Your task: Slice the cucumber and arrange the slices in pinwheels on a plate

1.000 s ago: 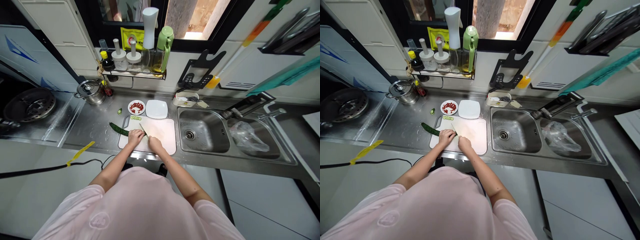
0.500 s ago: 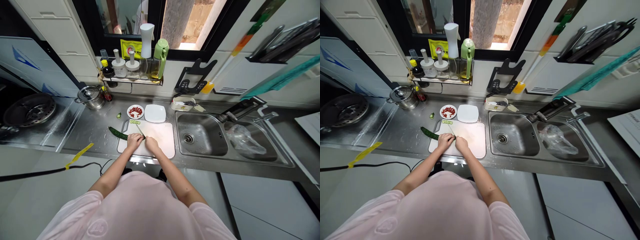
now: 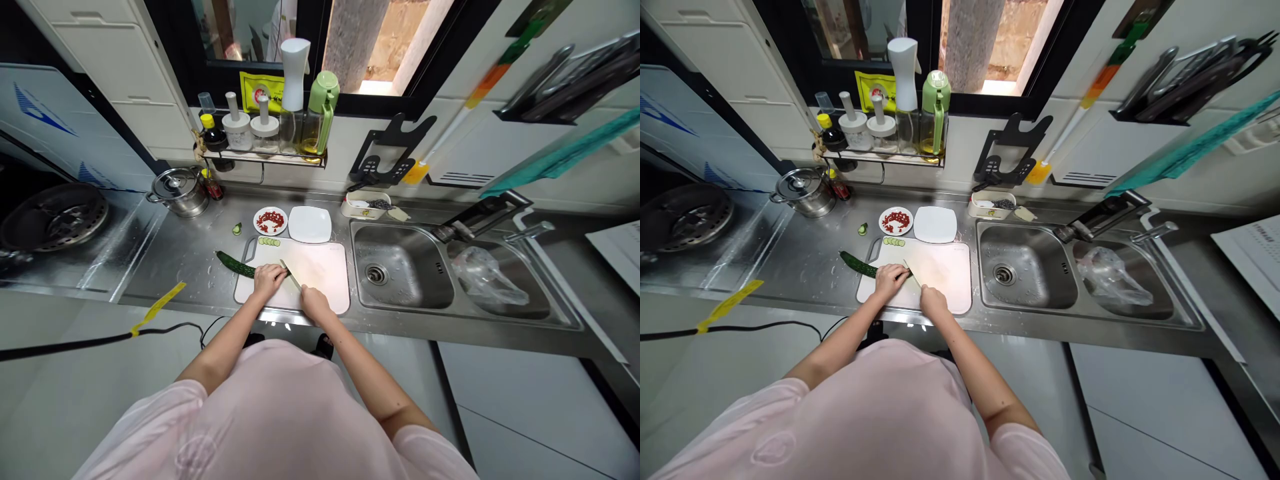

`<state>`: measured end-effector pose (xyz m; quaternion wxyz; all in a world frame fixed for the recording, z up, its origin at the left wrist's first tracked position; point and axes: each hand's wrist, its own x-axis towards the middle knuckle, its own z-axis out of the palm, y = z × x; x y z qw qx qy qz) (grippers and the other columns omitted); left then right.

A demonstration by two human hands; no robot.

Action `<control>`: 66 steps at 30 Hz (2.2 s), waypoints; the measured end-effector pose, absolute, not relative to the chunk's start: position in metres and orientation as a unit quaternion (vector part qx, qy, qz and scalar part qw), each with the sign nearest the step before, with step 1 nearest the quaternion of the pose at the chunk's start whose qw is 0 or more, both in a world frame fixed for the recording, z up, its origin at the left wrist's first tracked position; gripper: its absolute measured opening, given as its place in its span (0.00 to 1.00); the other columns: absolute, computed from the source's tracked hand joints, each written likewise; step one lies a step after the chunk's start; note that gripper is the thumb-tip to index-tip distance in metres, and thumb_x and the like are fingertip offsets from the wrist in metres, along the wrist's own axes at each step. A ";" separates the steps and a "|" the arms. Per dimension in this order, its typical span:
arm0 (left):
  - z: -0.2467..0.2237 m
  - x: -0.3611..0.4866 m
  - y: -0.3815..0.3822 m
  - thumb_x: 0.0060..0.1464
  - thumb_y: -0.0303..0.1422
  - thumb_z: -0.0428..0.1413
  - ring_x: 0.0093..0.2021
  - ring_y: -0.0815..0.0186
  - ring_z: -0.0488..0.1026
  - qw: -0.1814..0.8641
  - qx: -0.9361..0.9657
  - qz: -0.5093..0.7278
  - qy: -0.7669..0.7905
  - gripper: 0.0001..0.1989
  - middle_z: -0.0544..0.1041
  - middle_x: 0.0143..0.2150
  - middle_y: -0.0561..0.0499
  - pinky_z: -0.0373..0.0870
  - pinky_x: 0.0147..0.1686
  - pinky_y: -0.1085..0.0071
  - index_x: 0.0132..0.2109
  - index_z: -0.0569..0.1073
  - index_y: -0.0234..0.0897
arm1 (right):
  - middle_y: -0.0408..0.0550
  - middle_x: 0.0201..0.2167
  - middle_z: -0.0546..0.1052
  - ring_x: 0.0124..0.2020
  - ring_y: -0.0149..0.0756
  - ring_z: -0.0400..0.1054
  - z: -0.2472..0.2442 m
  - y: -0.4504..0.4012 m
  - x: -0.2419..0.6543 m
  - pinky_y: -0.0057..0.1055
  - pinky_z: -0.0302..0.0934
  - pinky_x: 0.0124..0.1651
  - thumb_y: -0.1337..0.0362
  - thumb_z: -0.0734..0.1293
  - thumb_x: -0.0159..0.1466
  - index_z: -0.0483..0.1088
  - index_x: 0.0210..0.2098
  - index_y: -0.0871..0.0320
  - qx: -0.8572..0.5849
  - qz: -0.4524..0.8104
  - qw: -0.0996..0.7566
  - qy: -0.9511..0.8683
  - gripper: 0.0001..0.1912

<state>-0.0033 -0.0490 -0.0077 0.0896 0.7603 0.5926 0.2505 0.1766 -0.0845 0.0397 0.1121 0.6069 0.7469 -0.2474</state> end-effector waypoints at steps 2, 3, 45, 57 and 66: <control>-0.008 -0.003 -0.049 0.59 0.40 0.51 0.43 0.64 0.71 0.089 0.760 0.251 0.593 0.11 0.78 0.41 0.51 0.58 0.43 0.64 0.39 0.78 0.46 | 0.58 0.41 0.75 0.43 0.41 0.71 0.041 -0.083 0.175 0.32 0.60 0.41 0.70 0.53 0.67 0.64 0.47 0.62 0.607 -0.252 0.111 0.746 0.14; -0.008 -0.003 -0.049 0.59 0.40 0.51 0.43 0.64 0.71 0.089 0.760 0.251 0.593 0.11 0.78 0.41 0.51 0.58 0.43 0.64 0.39 0.78 0.46 | 0.58 0.41 0.75 0.43 0.41 0.71 0.042 -0.082 0.174 0.32 0.60 0.41 0.70 0.53 0.67 0.65 0.47 0.62 0.607 -0.253 0.109 0.745 0.14; -0.008 -0.003 -0.050 0.59 0.40 0.51 0.43 0.63 0.71 0.089 0.758 0.247 0.597 0.11 0.78 0.41 0.50 0.58 0.43 0.63 0.40 0.77 0.46 | 0.58 0.40 0.75 0.42 0.41 0.71 0.040 -0.081 0.173 0.32 0.60 0.40 0.70 0.53 0.67 0.64 0.47 0.61 0.614 -0.256 0.119 0.738 0.13; -0.008 -0.004 -0.049 0.60 0.41 0.50 0.43 0.63 0.71 0.088 0.763 0.239 0.594 0.12 0.78 0.41 0.50 0.58 0.43 0.64 0.39 0.77 0.45 | 0.58 0.41 0.76 0.43 0.42 0.71 0.042 -0.068 0.163 0.32 0.61 0.41 0.70 0.52 0.67 0.66 0.46 0.61 0.613 -0.257 0.108 0.739 0.14; -0.003 -0.003 -0.050 0.60 0.39 0.51 0.44 0.63 0.71 0.097 0.761 0.227 0.600 0.11 0.78 0.42 0.51 0.57 0.44 0.64 0.39 0.77 0.46 | 0.59 0.40 0.75 0.42 0.41 0.71 0.039 -0.086 0.178 0.31 0.59 0.40 0.68 0.53 0.67 0.65 0.47 0.62 0.617 -0.264 0.116 0.732 0.14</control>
